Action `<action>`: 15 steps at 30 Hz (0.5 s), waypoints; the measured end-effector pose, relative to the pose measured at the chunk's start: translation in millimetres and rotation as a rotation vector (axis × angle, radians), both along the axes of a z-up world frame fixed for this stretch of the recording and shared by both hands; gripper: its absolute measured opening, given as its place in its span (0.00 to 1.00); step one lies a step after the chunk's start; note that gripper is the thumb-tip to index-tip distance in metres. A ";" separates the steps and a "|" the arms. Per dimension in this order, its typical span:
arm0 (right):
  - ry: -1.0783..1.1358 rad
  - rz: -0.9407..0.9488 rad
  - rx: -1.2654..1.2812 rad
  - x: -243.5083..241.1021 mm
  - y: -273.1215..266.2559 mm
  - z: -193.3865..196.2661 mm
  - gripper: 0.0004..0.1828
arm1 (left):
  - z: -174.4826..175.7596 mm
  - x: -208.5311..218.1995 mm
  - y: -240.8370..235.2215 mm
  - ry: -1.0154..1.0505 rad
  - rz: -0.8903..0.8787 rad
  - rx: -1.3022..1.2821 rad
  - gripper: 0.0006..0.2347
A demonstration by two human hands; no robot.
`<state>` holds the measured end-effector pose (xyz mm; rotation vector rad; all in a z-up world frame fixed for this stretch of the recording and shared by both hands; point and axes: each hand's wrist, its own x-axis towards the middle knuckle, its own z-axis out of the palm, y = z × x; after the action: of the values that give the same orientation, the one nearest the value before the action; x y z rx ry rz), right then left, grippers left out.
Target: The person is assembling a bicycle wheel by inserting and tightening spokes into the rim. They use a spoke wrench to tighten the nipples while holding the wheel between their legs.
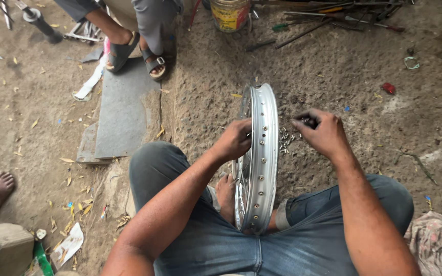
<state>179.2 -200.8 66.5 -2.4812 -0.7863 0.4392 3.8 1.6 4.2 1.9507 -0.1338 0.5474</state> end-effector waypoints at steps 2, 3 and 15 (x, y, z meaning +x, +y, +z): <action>-0.065 0.077 0.030 -14.0 -1.1 4.4 0.19 | -4.2 -3.2 -6.9 -0.044 0.091 0.068 0.10; -0.074 0.080 -0.014 -18.7 2.8 3.3 0.20 | -6.2 -5.4 -10.5 -0.063 0.142 0.106 0.10; -0.098 0.171 -0.020 -10.9 1.5 -5.3 0.20 | -5.1 10.8 -4.0 -0.031 -0.035 -0.083 0.06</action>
<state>168.3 -199.3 61.2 -2.4796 -1.0429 0.3896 14.6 -2.5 -0.9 1.8566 -0.1621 0.5525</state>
